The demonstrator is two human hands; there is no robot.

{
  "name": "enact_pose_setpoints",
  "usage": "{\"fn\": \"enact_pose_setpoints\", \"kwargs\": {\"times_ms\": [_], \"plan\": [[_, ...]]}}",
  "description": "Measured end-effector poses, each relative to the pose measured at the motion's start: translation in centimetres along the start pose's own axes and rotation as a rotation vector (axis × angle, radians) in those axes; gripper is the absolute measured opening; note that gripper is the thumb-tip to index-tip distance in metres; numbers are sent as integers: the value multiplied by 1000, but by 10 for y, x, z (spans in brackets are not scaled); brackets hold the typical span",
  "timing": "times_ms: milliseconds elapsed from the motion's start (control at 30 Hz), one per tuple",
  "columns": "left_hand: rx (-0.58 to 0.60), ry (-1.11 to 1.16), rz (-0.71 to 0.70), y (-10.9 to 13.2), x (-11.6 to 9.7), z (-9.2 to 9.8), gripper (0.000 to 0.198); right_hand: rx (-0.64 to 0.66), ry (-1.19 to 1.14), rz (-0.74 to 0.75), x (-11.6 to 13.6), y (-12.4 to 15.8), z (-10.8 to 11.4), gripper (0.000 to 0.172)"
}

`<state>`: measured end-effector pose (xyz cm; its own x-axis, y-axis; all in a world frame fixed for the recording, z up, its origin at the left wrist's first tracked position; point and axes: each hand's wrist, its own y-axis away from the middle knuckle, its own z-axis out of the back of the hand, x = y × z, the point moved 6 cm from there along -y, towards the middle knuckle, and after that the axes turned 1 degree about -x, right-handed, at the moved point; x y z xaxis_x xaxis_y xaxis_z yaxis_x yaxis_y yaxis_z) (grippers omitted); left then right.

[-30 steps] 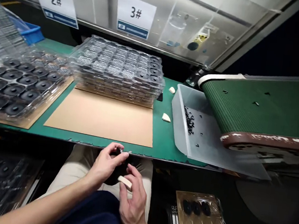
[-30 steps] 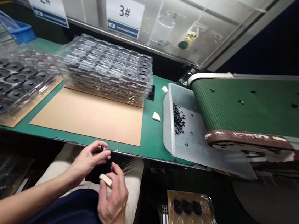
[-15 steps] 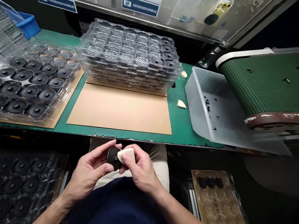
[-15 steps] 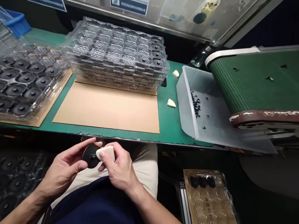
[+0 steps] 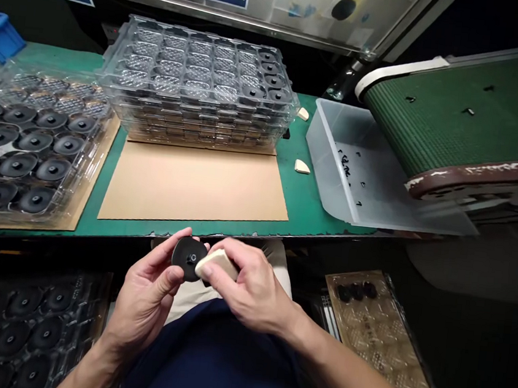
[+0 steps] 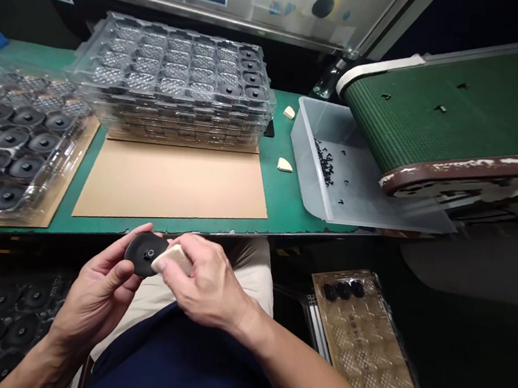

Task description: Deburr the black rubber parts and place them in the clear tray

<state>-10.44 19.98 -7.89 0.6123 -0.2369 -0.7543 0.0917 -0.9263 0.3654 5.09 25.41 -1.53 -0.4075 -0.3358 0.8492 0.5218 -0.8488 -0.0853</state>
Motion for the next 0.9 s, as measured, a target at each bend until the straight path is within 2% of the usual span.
{"fn": "enact_pose_setpoints", "kwargs": {"times_ms": [67, 200, 300, 400, 467, 567, 733, 900], "plan": [[11, 9, 25, 1, 0, -1, 54, 48, 16, 34, 1, 0, -1, 10], [75, 17, 104, 0, 1, -7, 45, -46, 196, 174, 9, -2, 3, 15], [33, 71, 87, -3, -1, -7, 42, -69, 234, 173, 12, -1, 3, 13], [-26, 112, 90, -4, 0, -3, 40, 11, 238, 132, 12, 3, 0, 13], [22, 107, 149, -3, 5, -5, 40, 34, 291, 141, 12, 4, 0, 12], [91, 102, 223, -3, 11, -9, 44, -1, 386, 171, 12, 4, 2, 17], [-100, 149, 138, -10, 6, -3, 40, 28, 335, 147, 10, 6, -5, 14], [74, 63, 225, -7, 8, -12, 45, 26, 464, 193, 9, 3, -4, 18]]}}
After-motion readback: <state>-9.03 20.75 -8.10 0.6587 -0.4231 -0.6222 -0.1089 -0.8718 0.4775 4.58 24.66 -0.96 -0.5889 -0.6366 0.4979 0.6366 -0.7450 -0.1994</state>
